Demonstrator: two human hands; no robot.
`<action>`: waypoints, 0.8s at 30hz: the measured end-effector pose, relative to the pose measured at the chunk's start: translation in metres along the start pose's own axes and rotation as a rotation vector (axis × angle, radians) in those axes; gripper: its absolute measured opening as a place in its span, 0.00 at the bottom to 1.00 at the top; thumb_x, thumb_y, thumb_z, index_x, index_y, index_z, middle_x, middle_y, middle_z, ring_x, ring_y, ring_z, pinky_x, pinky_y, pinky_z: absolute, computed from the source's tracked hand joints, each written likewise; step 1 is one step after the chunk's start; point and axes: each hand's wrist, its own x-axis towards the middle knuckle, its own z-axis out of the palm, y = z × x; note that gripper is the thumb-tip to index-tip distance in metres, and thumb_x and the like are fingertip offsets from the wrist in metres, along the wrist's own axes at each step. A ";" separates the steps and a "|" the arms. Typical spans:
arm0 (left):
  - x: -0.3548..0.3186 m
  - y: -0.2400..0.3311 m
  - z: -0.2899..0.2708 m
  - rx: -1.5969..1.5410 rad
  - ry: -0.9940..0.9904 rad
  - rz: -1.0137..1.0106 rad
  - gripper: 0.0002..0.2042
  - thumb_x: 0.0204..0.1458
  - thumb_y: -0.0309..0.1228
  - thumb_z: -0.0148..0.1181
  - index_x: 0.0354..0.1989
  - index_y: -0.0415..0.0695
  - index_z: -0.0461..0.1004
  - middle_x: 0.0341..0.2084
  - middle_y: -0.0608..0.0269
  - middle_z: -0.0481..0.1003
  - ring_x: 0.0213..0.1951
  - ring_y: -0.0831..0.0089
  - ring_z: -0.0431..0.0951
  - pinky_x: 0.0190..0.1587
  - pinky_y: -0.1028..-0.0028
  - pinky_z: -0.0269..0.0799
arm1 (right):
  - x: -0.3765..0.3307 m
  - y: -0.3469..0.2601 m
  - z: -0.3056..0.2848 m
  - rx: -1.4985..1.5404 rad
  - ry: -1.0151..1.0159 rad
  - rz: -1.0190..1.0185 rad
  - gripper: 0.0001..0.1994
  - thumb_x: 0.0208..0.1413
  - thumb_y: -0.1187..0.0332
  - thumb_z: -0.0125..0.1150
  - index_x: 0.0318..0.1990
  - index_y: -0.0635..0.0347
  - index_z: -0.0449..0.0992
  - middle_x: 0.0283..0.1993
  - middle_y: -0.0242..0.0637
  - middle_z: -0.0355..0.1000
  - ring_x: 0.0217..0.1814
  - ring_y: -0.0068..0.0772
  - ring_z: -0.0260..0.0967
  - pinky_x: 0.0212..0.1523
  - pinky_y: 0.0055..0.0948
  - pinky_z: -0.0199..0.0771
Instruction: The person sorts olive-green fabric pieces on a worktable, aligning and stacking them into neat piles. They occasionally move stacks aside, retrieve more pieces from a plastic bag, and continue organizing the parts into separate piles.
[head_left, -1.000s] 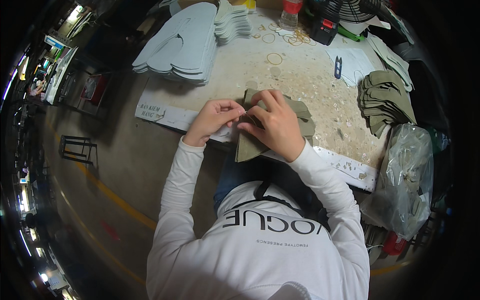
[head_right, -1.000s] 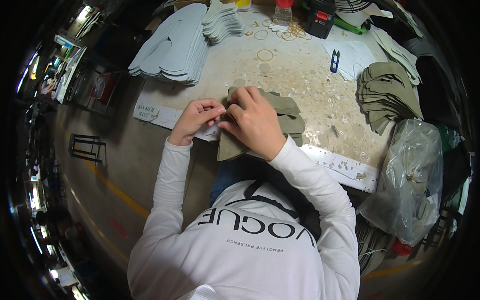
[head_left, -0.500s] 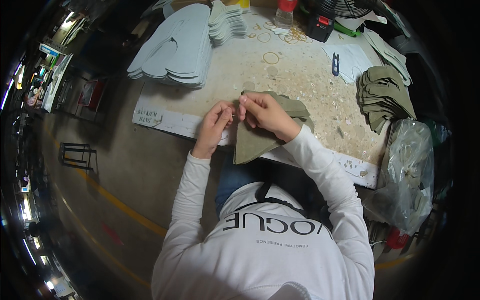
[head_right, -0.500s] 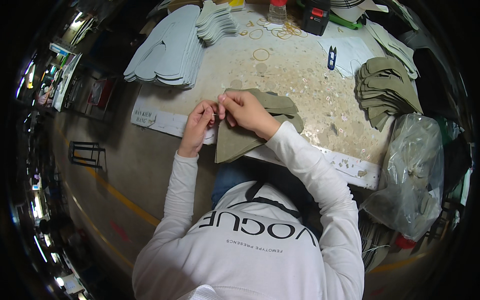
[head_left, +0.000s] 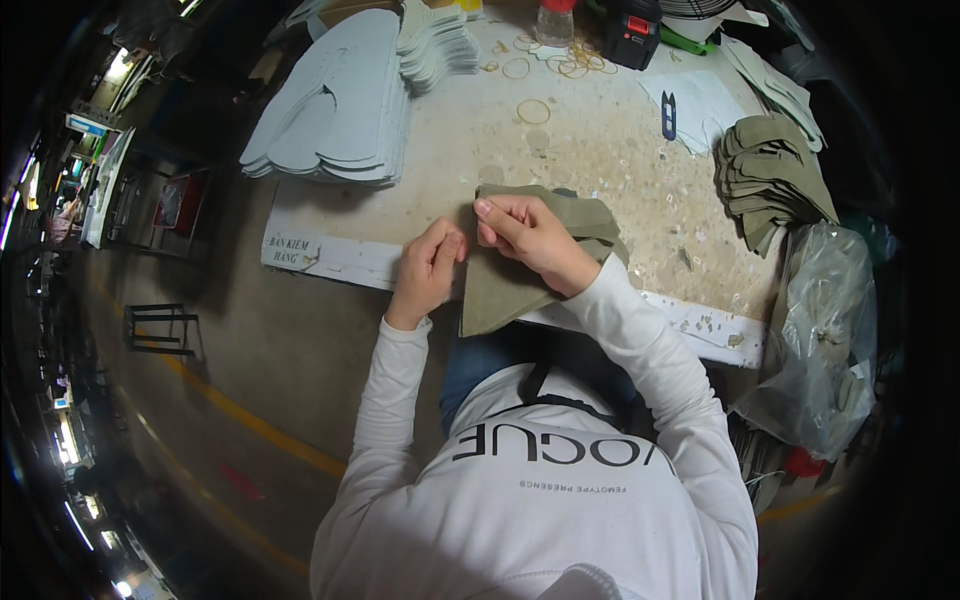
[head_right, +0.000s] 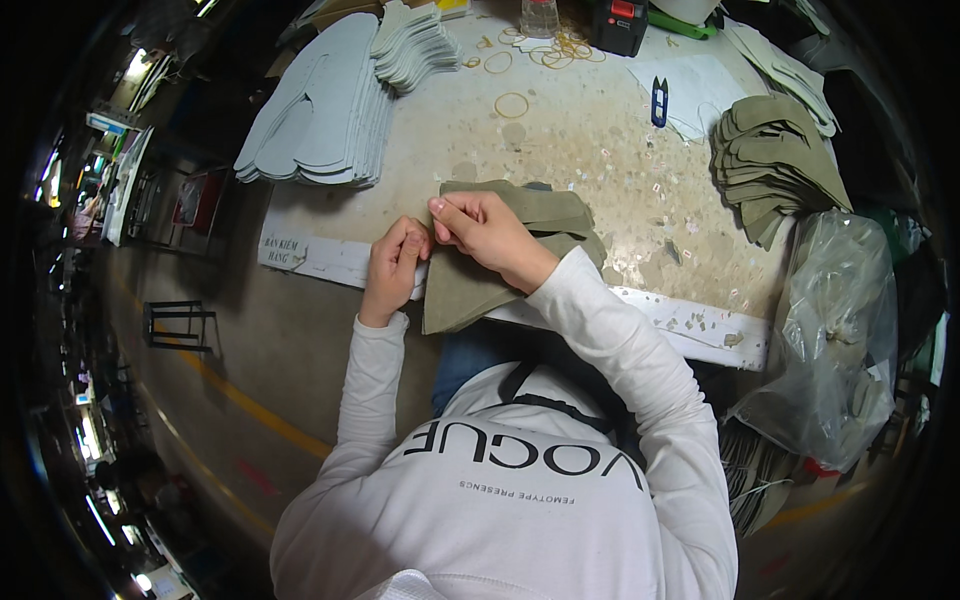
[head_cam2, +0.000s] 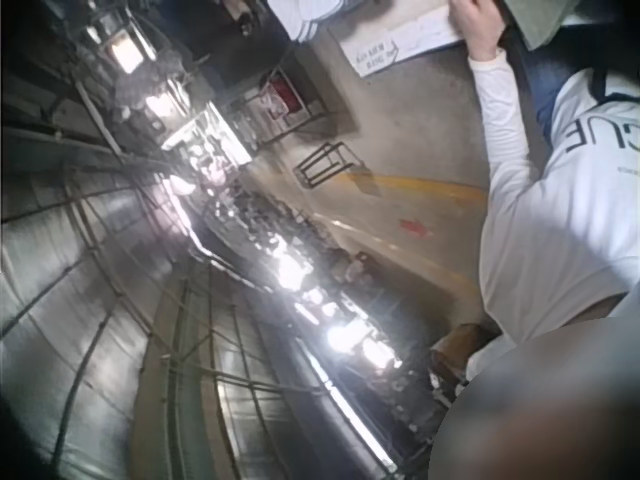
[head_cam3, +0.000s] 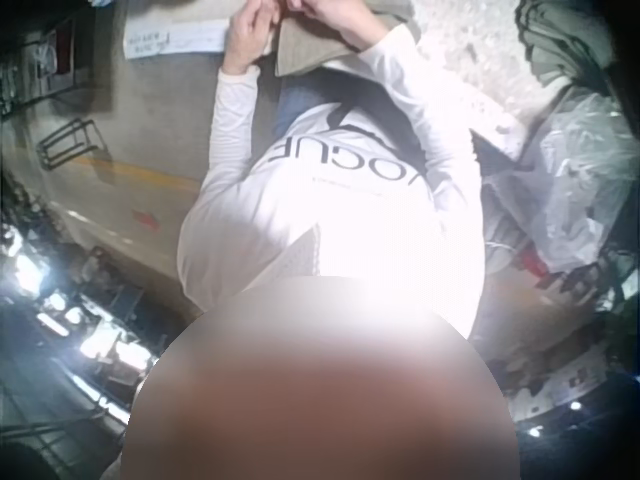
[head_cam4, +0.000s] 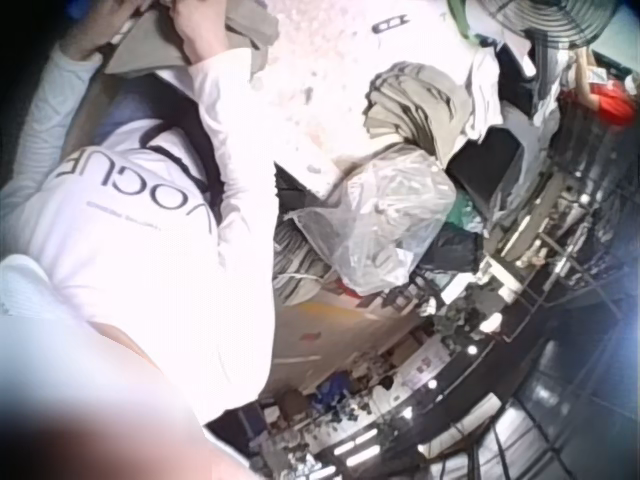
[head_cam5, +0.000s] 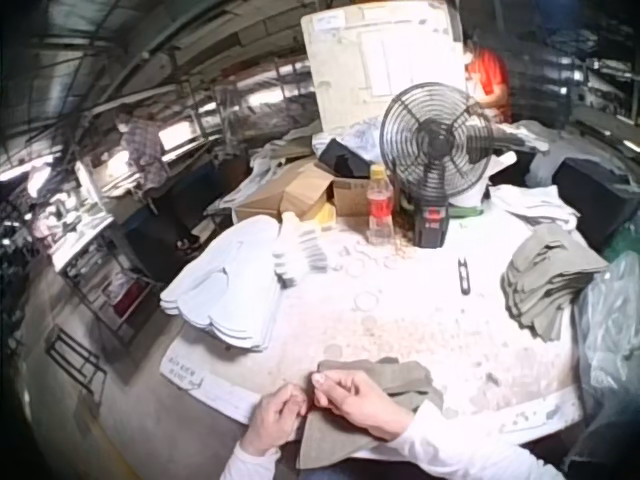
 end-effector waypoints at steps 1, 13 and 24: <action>-0.002 0.000 0.000 0.026 0.000 0.004 0.15 0.66 0.35 0.46 0.27 0.40 0.65 0.19 0.65 0.68 0.23 0.76 0.66 0.27 0.75 0.62 | 0.000 0.000 0.000 0.005 0.008 0.013 0.20 0.68 0.52 0.49 0.23 0.51 0.67 0.20 0.17 0.57 0.20 0.10 0.44 0.20 0.16 0.42; -0.005 0.011 -0.002 -0.529 0.082 -0.380 0.07 0.63 0.32 0.55 0.34 0.43 0.73 0.22 0.77 0.69 0.25 0.87 0.67 0.29 0.82 0.62 | -0.010 0.003 0.010 -0.507 -0.002 -0.544 0.13 0.62 0.66 0.55 0.25 0.62 0.73 0.25 0.36 0.72 0.25 0.31 0.66 0.30 0.28 0.66; -0.012 0.016 0.006 -0.254 0.197 -0.165 0.06 0.60 0.27 0.59 0.37 0.37 0.76 0.30 0.71 0.72 0.31 0.86 0.68 0.37 0.84 0.63 | -0.004 0.003 0.004 -0.528 0.202 -0.434 0.05 0.56 0.69 0.60 0.33 0.62 0.78 0.35 0.38 0.72 0.36 0.33 0.69 0.40 0.29 0.69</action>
